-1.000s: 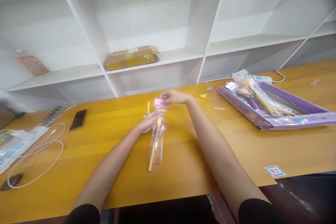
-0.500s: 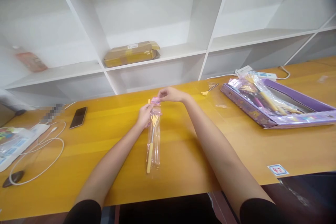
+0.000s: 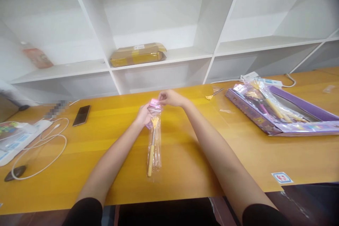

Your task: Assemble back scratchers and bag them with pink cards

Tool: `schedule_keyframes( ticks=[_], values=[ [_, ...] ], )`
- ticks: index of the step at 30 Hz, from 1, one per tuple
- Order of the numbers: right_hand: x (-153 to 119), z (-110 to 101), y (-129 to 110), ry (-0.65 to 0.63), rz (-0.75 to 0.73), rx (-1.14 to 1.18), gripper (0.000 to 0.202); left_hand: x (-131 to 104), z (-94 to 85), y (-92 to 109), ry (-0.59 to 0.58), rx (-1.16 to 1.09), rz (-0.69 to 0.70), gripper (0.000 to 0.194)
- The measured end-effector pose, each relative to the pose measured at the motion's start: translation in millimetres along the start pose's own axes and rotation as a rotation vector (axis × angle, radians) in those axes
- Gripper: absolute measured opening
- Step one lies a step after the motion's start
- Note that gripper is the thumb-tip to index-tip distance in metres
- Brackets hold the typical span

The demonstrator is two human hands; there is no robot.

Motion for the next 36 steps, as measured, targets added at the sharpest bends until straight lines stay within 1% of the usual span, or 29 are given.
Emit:
schedule_keyframes(
  ticks=[4, 7, 13, 17, 23, 29, 33, 36],
  values=[
    [3.0, 3.6, 5.4, 0.078, -0.030, -0.032, 0.013, -2.2, -0.3, 3.8, 0.009, -0.053, -0.072, 0.030],
    [3.7, 3.4, 8.7, 0.118, -0.075, -0.037, 0.013, -4.4, 1.8, 6.0, -0.009, -0.094, -0.107, 0.033],
    [5.3, 5.4, 11.4, 0.077, -0.138, -0.051, 0.018, -3.1, 0.6, 7.2, -0.037, -0.117, -0.144, 0.035],
    [4.9, 7.4, 10.3, 0.034, -0.116, -0.084, 0.011, 1.5, -3.8, 6.8, -0.021, -0.152, -0.163, 0.032],
    [3.6, 6.8, 6.3, 0.002, -0.105, -0.152, 0.004, 3.9, -4.7, 5.7, -0.040, -0.143, -0.158, 0.030],
    [3.2, 4.6, 4.2, -0.004, -0.108, -0.200, 0.005, 7.1, -6.3, 4.3, -0.057, -0.117, -0.138, 0.027],
    [2.8, 5.8, 1.2, -0.034, -0.096, -0.205, 0.007, 5.7, -4.8, 4.7, -0.062, -0.113, -0.144, 0.024],
    [2.7, 6.3, -1.1, -0.013, -0.072, -0.208, 0.011, 2.6, -1.6, 6.2, -0.057, -0.127, -0.135, 0.025]
  ],
)
Point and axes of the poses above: each hand's wrist, its own x-axis towards the middle knuckle, its own z-axis out of the palm, y = z × x, the point moved 3 cm from there along x, towards the middle knuckle, and after that the axes turned 15 degrees about -z, right-handed, at the moved point
